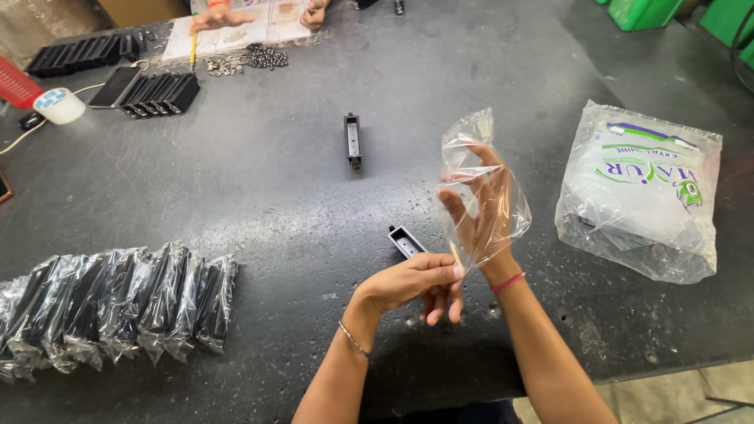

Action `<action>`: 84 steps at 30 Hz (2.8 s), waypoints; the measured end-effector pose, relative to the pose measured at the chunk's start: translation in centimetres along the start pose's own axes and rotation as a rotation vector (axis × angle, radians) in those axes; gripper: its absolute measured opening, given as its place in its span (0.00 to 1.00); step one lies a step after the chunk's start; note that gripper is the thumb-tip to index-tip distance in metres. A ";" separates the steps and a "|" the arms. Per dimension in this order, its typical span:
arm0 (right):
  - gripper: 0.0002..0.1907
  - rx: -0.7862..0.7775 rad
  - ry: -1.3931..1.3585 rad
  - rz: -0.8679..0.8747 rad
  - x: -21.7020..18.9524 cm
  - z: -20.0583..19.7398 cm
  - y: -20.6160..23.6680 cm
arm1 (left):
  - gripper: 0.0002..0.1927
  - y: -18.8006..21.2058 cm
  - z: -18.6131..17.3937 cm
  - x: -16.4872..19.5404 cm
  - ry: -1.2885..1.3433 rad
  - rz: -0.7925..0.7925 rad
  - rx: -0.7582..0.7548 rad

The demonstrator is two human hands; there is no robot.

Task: The person repeatedly picks small black rectangular components and places them into clear plastic bags on a workbench. The person folds the top of each bag to seal it and sets the packaged item aside. A coworker is visible in the background handling similar components.

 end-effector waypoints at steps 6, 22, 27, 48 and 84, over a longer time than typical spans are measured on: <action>0.14 0.020 -0.136 0.101 0.6 -0.2 -0.1 | 0.16 0.1 0.1 0.1 -0.034 -0.022 0.003; 0.23 -0.008 -0.151 0.234 0.9 0.8 0.9 | 0.17 0.3 0.1 -0.4 -0.030 -0.030 -0.001; 0.29 -0.045 0.061 0.038 0.0 0.9 0.2 | 0.16 0.2 -0.4 -0.4 -0.027 -0.010 0.016; 0.44 -0.160 0.165 -0.085 -1.3 3.0 1.0 | 0.25 4.0 -8.1 4.2 0.189 0.612 0.629; 0.60 -0.591 0.041 -0.142 -4.7 7.6 3.4 | 0.27 11.7 -7.7 7.5 -1.011 0.886 1.445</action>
Point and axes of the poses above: each hand's wrist, its own y-axis away from the middle knuckle, its own z-axis out of the palm, x = y × z, the point moved 6 cm from there along -y, towards the middle knuckle, and after that the axes turned 8 degrees about y, right-handed, at the moved point
